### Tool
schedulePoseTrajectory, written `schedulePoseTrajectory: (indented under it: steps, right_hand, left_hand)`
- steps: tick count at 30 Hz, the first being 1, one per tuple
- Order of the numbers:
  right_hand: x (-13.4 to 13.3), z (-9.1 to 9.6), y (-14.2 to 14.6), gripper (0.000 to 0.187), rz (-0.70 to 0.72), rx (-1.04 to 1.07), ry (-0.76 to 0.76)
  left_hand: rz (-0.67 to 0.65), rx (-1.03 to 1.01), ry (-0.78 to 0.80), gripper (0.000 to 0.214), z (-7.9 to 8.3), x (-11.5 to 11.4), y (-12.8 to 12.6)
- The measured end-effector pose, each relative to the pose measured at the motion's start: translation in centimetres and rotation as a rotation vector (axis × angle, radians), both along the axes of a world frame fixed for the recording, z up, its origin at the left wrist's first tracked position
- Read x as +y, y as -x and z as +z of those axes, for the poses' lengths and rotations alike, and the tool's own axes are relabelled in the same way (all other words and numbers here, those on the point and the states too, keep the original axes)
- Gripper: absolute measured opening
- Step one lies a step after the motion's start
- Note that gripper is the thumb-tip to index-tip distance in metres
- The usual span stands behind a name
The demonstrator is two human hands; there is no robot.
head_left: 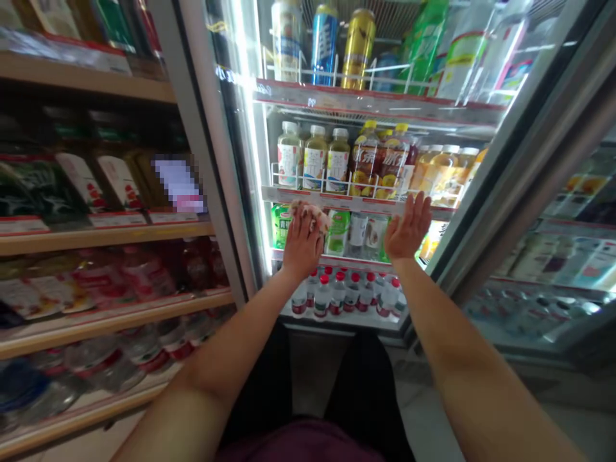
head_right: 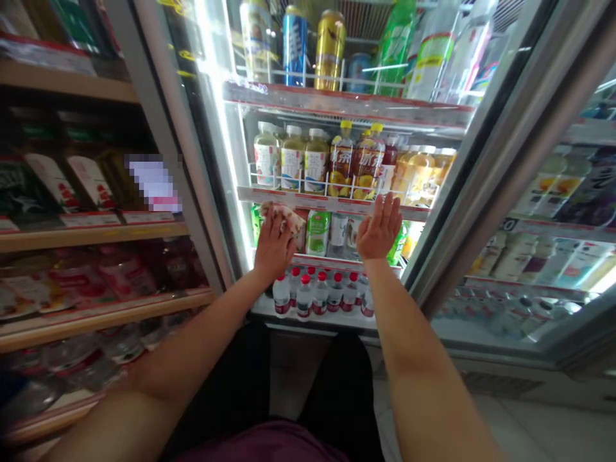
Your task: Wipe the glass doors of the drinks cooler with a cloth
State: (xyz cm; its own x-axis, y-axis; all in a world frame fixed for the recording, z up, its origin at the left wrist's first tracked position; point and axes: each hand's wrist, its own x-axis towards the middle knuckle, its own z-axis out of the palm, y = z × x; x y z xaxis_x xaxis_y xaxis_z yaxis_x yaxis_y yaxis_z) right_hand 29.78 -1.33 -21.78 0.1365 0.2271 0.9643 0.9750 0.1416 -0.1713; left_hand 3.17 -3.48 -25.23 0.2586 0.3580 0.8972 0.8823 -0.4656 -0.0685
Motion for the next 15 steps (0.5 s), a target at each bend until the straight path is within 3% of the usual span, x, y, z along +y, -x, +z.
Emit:
schedulePoseTrajectory:
  steps: [2,8,15]
  right_hand:
    - [0.0,-0.1,0.0,0.061,0.004,-0.012,-0.016]
    - [0.5,-0.5,-0.2,0.06,-0.013,-0.036,-0.057]
    - [0.8,-0.7,-0.4,0.059,0.006,-0.065,-0.105]
  left_hand:
    - [0.008,0.01,-0.021,0.048,-0.2,0.2,0.4]
    - [0.055,-0.087,-0.105,0.051,1.7,1.0,1.0]
    - [0.03,-0.023,-0.017,0.047,0.4,0.4,-0.1]
